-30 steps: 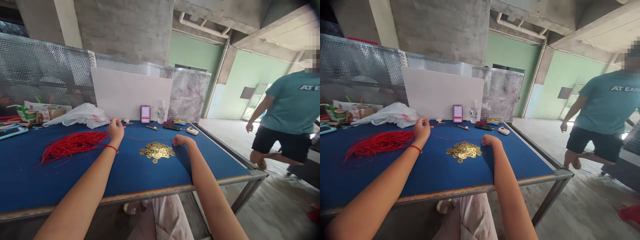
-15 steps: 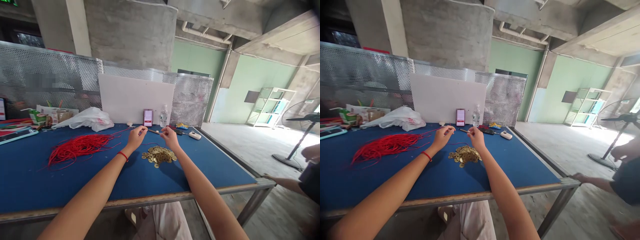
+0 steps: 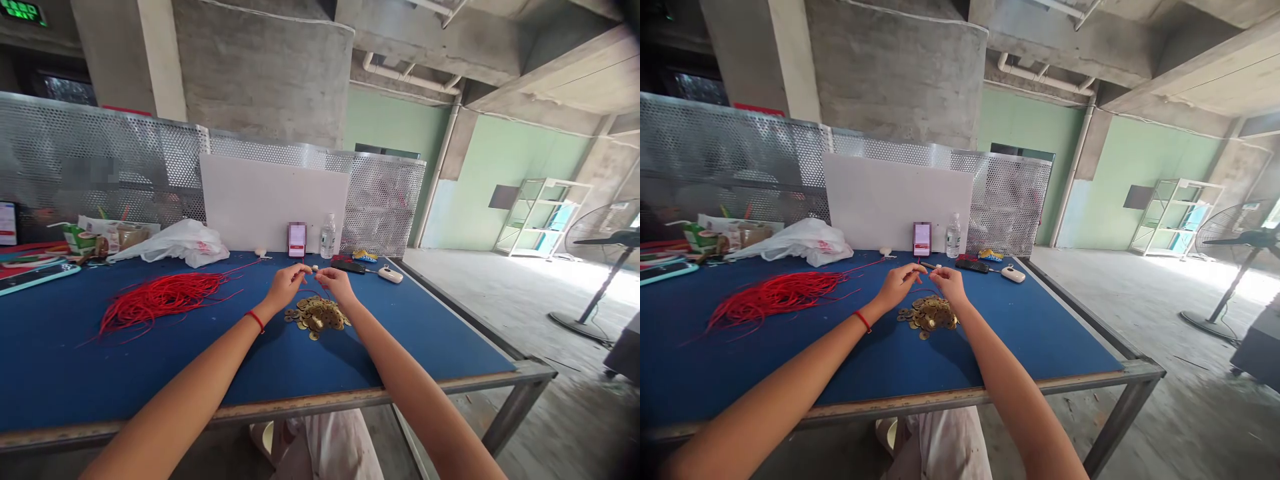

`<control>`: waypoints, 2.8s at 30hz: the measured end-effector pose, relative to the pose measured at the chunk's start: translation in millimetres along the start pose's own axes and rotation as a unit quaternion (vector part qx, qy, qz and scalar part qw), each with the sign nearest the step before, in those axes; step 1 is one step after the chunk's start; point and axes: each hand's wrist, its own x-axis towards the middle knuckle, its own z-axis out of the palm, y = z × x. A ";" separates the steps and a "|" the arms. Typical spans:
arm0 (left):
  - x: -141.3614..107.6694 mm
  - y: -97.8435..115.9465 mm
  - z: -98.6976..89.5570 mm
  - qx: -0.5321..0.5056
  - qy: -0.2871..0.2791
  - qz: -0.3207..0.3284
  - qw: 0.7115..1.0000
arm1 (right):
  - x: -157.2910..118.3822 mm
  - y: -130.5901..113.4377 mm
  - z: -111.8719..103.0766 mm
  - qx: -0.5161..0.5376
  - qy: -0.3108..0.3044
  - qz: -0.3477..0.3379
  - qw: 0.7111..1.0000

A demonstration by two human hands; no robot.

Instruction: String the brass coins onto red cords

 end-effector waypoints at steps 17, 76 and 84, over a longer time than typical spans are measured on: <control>-5.9 -3.2 10.0 0.064 -0.136 0.110 0.983 | -1.2 -1.7 -4.1 0.173 0.015 0.103 0.980; 2.2 16.0 14.2 -0.190 -0.044 -0.131 0.972 | 18.6 -1.8 -28.9 0.064 0.228 -0.180 0.955; 7.1 -10.5 -8.1 -0.153 -0.109 -0.164 0.968 | 40.0 10.7 -70.2 0.066 0.381 -0.099 0.917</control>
